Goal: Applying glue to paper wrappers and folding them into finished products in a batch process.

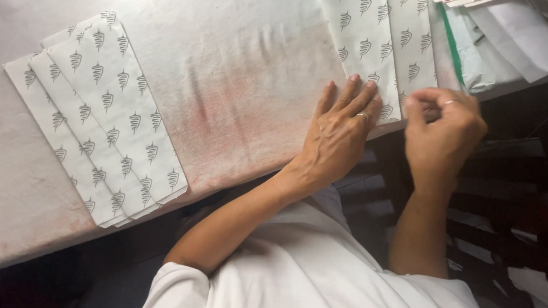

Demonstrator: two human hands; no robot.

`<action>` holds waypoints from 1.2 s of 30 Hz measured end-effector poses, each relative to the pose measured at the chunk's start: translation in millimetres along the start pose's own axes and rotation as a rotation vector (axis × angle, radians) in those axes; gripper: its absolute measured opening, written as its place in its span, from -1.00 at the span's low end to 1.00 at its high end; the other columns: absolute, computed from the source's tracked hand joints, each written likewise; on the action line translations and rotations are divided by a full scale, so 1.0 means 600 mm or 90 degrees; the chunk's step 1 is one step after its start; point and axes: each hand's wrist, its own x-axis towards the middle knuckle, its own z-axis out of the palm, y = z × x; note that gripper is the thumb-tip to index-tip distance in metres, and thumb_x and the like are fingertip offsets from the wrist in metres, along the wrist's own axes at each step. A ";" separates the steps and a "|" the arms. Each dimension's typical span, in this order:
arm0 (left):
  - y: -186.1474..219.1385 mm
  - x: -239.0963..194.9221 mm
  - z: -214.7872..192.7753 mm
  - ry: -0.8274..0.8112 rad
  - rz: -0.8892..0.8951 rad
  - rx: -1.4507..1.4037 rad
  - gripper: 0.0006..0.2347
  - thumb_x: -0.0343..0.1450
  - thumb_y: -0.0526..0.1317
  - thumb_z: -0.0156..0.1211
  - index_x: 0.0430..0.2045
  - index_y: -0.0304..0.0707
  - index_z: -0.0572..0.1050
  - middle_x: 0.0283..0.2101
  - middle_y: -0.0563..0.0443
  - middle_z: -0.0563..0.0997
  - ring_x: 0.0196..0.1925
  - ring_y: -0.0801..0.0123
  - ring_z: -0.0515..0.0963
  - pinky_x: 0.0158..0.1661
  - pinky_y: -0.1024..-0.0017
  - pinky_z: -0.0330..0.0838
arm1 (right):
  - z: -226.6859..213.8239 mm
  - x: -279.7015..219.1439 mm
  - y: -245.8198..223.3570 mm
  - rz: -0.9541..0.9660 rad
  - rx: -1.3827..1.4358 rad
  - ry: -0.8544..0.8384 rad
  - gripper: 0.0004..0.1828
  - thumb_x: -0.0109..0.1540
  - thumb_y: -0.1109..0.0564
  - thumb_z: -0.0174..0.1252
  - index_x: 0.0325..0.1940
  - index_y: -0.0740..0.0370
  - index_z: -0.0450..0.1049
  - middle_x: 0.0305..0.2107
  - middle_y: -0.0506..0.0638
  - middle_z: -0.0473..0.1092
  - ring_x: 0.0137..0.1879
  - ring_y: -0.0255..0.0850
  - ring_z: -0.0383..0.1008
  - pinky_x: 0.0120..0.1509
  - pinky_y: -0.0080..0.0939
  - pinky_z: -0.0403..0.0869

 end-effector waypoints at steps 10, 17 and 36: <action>0.007 0.001 -0.011 0.042 0.024 0.016 -0.67 0.47 -0.42 -0.03 0.14 -0.32 0.46 0.33 -0.14 0.44 0.48 -0.09 0.26 0.40 -0.19 0.12 | -0.036 -0.017 0.069 -0.111 0.115 -0.097 -0.71 0.30 0.44 0.47 0.09 0.49 0.62 0.06 0.31 0.53 0.34 0.24 0.47 0.50 0.10 0.45; 0.007 0.006 -0.011 0.053 0.032 0.026 -0.70 0.51 -0.38 -0.02 0.12 -0.31 0.50 0.32 -0.14 0.45 0.46 -0.09 0.29 0.38 -0.17 0.15 | -0.022 -0.014 0.093 -0.159 0.086 -0.065 -0.71 0.30 0.46 0.47 0.10 0.48 0.64 0.09 0.36 0.54 0.34 0.25 0.49 0.47 0.12 0.47; 0.005 0.009 -0.015 0.079 0.061 0.005 -0.65 0.33 -0.43 0.12 0.02 -0.32 0.54 0.26 -0.12 0.45 0.42 -0.16 0.29 0.31 -0.19 0.17 | -0.036 -0.004 0.087 -0.170 0.071 -0.098 -0.77 0.36 0.48 0.44 0.11 0.54 0.65 0.09 0.41 0.55 0.29 0.26 0.53 0.45 0.10 0.46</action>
